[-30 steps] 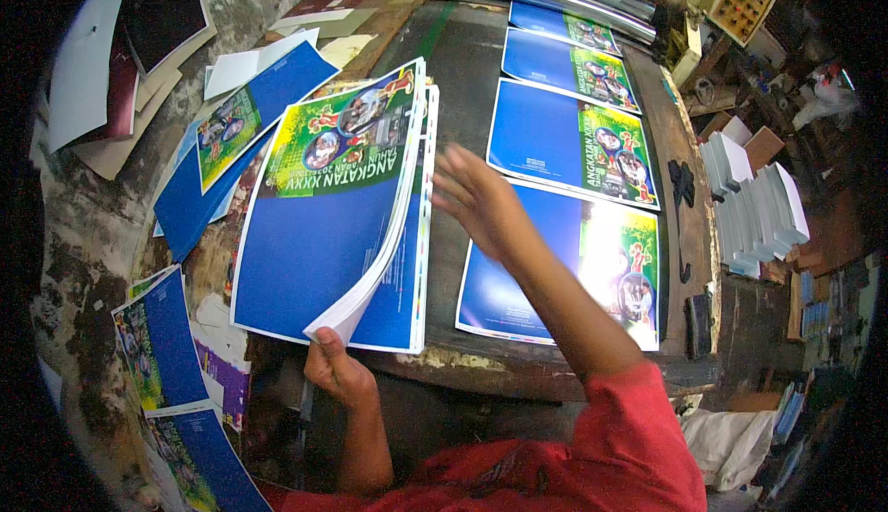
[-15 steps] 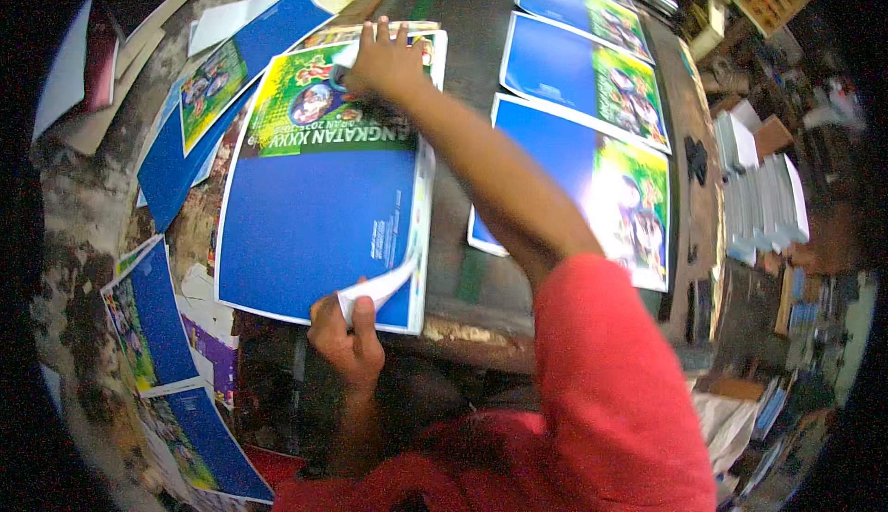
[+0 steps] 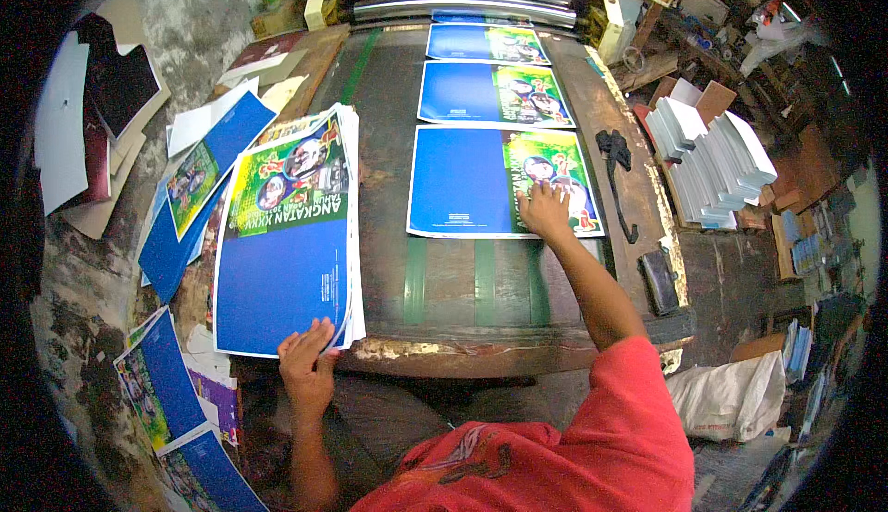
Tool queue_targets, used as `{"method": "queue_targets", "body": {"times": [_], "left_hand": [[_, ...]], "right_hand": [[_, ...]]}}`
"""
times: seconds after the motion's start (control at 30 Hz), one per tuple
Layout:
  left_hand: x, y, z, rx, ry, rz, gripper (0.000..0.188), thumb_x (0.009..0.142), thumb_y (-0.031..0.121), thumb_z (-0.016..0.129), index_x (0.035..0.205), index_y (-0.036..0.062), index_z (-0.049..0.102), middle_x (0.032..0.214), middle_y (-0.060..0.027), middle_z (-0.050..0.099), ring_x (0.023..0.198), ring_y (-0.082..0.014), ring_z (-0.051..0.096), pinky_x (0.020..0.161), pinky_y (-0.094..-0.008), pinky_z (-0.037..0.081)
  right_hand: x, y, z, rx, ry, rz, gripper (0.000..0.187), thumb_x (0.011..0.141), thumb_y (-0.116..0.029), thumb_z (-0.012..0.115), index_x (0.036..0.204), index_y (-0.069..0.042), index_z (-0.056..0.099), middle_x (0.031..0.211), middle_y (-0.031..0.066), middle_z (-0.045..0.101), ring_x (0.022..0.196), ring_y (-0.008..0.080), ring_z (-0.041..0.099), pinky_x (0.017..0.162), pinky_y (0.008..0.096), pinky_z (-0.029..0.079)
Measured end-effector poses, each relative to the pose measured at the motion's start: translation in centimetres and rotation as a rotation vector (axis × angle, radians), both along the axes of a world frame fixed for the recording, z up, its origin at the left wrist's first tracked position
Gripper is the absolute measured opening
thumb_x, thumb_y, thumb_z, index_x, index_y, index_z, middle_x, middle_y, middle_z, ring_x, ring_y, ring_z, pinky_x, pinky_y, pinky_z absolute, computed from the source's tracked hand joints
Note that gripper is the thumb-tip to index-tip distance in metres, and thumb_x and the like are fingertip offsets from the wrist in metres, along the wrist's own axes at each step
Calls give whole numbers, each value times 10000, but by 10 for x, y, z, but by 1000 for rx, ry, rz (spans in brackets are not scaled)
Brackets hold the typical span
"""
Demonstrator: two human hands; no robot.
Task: The person feeds printed sheets into a laminating machine one by one, then collects the laminated sheets from the machine bed and stacks them into a pile.
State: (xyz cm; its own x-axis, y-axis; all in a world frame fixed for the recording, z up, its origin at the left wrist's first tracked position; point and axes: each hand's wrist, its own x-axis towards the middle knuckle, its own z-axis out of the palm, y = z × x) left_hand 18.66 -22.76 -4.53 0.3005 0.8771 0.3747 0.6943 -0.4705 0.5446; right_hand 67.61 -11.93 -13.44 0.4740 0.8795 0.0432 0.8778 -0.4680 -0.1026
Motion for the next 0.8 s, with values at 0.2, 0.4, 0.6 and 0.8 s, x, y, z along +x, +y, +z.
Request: {"method": "queue_targets", "body": {"times": [0.2, 0.4, 0.6, 0.8], "left_hand": [[-15, 4, 3, -307, -972, 267, 269, 975, 278, 546, 1017, 67, 708, 1015, -78, 716, 1043, -219, 647, 1004, -401, 340], [24, -22, 25, -82, -21, -273, 296, 880, 326, 657, 1026, 72, 703, 1084, -129, 689, 1166, -322, 570, 1074, -531, 269], [34, -20, 24, 21, 139, -109, 646, 808, 395, 711, 1341, 84, 520, 1450, -164, 437, 1395, -396, 305, 1131, -546, 214], [9, -8, -17, 168, 227, 20, 471, 813, 305, 716, 1223, 91, 626, 1287, -107, 607, 1275, -305, 501, 1050, -473, 326]], "right_hand": [[-102, -85, 33, 162, 1265, 158, 642, 952, -518, 487, 1315, 10, 529, 1258, 212, 589, 1152, 309, 564, 1007, 432, 413], [-161, -140, 62, 14, 1946, 310, 556, 946, -455, 540, 1254, 8, 527, 945, 131, 651, 801, 196, 646, 820, 395, 538], [-169, -163, 25, 158, 2174, -164, 284, 940, -335, 596, 997, -61, 548, 709, 31, 576, 569, 123, 555, 589, 360, 564], [-191, -196, 7, 236, 2229, -387, 313, 975, -407, 525, 1095, -118, 505, 753, 50, 612, 518, 103, 523, 579, 357, 562]]}}
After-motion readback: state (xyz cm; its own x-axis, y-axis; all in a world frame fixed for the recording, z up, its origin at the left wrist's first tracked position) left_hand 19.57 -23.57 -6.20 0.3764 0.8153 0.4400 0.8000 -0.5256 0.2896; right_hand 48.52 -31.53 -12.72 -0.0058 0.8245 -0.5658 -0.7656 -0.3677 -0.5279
